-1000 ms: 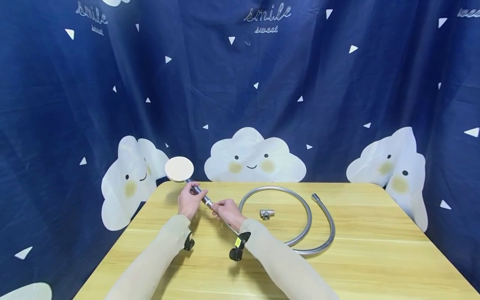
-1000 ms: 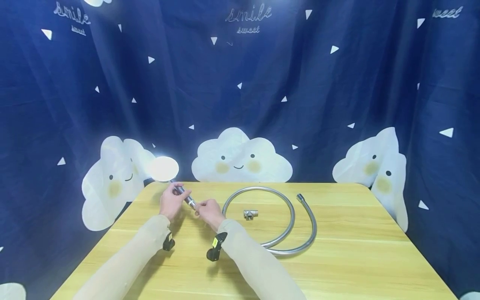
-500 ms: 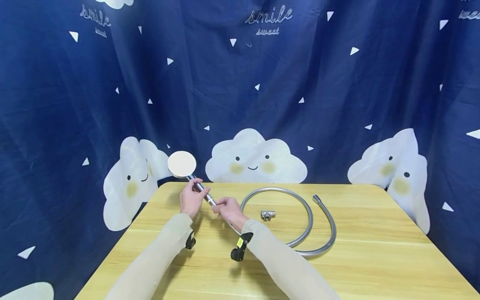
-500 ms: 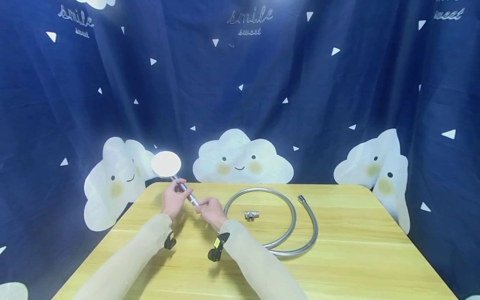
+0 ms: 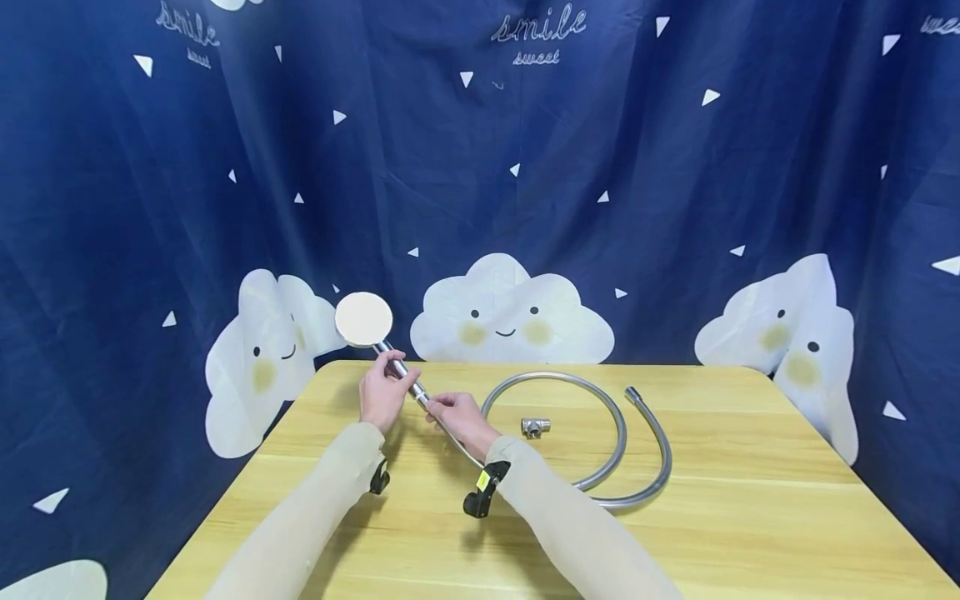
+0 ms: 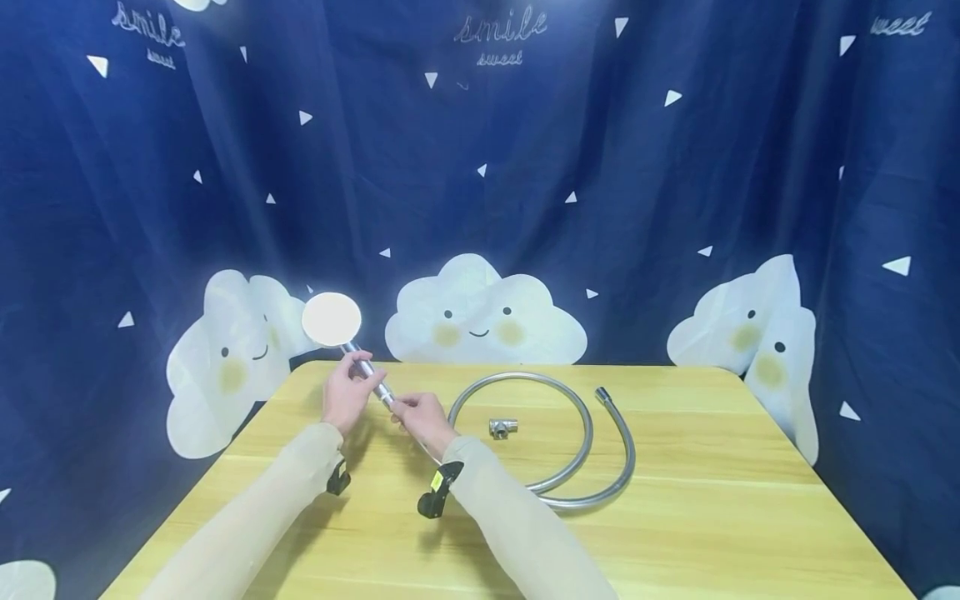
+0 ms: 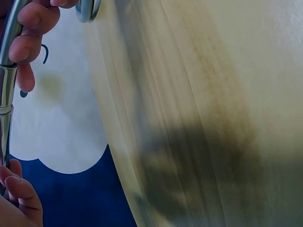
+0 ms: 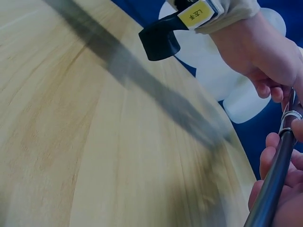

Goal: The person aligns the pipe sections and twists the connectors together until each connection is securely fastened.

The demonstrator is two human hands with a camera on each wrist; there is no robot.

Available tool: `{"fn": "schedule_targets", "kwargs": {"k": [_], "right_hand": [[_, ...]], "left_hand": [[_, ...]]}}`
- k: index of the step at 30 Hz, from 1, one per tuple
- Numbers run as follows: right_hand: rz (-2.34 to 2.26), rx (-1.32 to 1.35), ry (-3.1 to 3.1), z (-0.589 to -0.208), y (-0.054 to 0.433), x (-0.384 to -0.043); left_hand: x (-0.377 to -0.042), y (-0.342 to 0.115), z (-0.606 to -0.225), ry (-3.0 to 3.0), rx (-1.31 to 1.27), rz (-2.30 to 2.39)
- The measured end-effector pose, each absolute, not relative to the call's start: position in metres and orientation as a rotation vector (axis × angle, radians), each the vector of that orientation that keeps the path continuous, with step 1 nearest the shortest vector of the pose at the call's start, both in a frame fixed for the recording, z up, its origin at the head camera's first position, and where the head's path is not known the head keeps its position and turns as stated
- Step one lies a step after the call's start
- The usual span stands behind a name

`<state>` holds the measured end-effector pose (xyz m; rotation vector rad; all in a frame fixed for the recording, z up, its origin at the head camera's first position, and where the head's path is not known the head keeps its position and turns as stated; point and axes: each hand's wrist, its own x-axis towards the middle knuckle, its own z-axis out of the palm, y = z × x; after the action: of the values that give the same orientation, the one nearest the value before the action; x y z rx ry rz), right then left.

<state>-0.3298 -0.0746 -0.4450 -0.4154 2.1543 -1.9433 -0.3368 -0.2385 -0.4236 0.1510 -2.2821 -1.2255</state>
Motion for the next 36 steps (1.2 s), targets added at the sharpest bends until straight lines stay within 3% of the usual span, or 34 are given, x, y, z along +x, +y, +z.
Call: {"fn": "schedule_targets", "kwargs": {"k": [36], "right_hand": [[-2.030, -0.397, 2.084, -0.4441, -0.0741, -0.3318]], "left_hand": [[-0.3356, -0.2329, -0.4201, -2.203, 0.169, -1.285]]}}
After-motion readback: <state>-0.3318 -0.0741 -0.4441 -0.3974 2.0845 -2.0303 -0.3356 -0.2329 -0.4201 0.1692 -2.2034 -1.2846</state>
